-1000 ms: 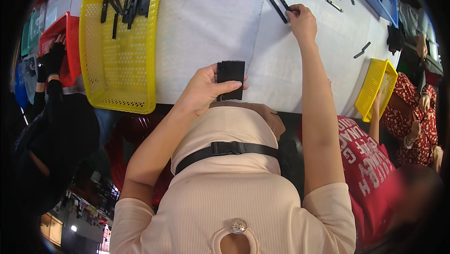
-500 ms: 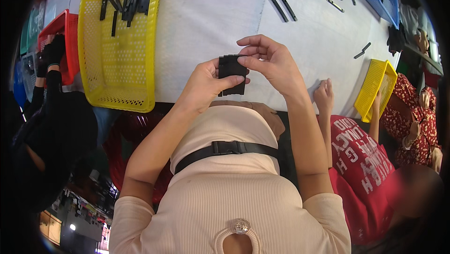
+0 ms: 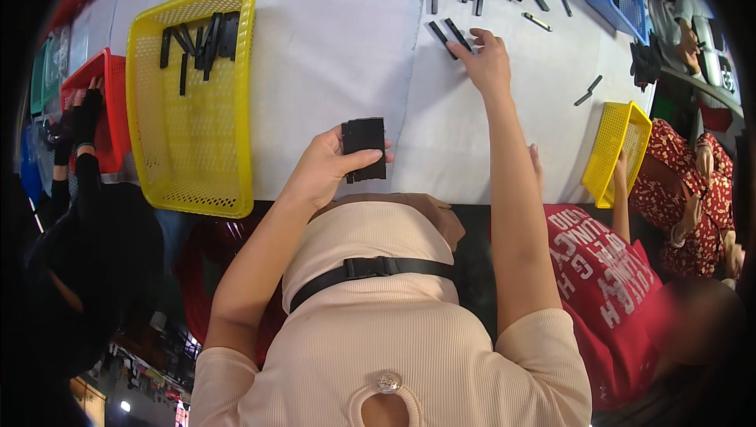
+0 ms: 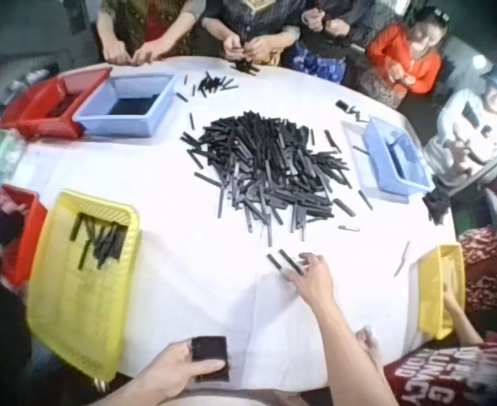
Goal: The person selects small black plastic parts from a pile and inserts them into a larger black rectangular housing.
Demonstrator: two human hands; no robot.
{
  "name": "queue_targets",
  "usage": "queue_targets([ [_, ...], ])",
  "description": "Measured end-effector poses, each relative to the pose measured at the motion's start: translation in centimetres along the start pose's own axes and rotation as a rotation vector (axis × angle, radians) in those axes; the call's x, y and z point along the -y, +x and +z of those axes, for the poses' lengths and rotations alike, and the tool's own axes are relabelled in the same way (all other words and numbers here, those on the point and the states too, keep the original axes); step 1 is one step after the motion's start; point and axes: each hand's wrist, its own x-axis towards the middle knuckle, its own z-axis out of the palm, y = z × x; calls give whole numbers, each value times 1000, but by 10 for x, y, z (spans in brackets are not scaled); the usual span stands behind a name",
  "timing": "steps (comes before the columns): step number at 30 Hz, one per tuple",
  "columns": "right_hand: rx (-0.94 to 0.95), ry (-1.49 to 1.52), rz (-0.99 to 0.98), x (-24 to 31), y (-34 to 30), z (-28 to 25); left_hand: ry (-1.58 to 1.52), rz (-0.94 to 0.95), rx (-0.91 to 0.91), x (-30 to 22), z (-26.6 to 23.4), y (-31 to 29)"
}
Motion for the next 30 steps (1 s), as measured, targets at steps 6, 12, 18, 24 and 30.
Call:
queue_targets([
  [6, 79, 27, -34, 15, -14, 7, -108, 68, -16, 0, -2, 11],
  [12, 296, 607, 148, 79, -80, -46, -202, 168, -19, 1, 1, 20],
  [18, 228, 534, 12, 121, -124, -69, -200, 204, -44, 0, 6, 16],
  [24, 148, 332, -156, 138, -138, -67, -340, 269, 93, 3, 18, 10],
  [30, 141, 212, -227, 137, -135, -55, -323, 249, 114, 8, 14, 13],
])
